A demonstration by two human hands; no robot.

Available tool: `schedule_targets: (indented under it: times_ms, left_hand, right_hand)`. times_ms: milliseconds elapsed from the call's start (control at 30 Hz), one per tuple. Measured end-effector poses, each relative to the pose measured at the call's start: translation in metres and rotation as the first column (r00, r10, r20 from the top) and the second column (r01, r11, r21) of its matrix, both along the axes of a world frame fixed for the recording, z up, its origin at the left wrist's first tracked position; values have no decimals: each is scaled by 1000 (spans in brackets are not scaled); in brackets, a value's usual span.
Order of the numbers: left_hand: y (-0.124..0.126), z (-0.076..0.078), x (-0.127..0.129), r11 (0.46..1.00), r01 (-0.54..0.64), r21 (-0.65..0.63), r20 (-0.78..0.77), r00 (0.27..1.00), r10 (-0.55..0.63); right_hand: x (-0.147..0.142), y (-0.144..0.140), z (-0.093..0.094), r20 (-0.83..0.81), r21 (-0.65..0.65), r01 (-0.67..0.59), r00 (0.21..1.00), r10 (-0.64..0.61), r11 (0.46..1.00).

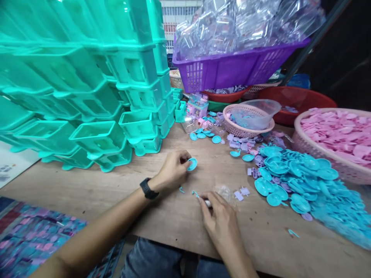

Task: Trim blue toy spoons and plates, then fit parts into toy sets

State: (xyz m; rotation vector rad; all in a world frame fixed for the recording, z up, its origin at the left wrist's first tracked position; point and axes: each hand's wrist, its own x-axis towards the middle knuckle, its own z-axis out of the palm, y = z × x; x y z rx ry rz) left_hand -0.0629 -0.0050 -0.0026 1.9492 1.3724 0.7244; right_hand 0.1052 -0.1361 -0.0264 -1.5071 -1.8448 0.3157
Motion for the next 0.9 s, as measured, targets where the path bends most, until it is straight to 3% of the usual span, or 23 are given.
schedule_targets:
  times_ms: [100, 200, 367, 533, 900]
  left_hand:
    - [-26, 4, 3, 995, -24, -94, 308, 950, 52]
    - [-50, 9, 8, 990, -42, -133, 434, 896, 97]
    - [-69, 17, 16, 987, -133, -91, 450, 879, 160]
    - [-71, 16, 21, 983, -131, -129, 447, 877, 175]
    - [-72, 5, 27, 984, -166, 60, 418, 899, 127]
  right_hand:
    - [-1, 3, 12, -105, 18, 192, 976, -189, 981]
    - [-6, 9, 23, -165, 28, 349, 926, -340, 937]
    - [-17, 16, 31, -199, 63, 384, 909, -365, 921]
    - [-16, 17, 34, -231, 34, 391, 898, -373, 920]
    - [-12, 23, 37, -293, -114, 373, 873, -390, 921]
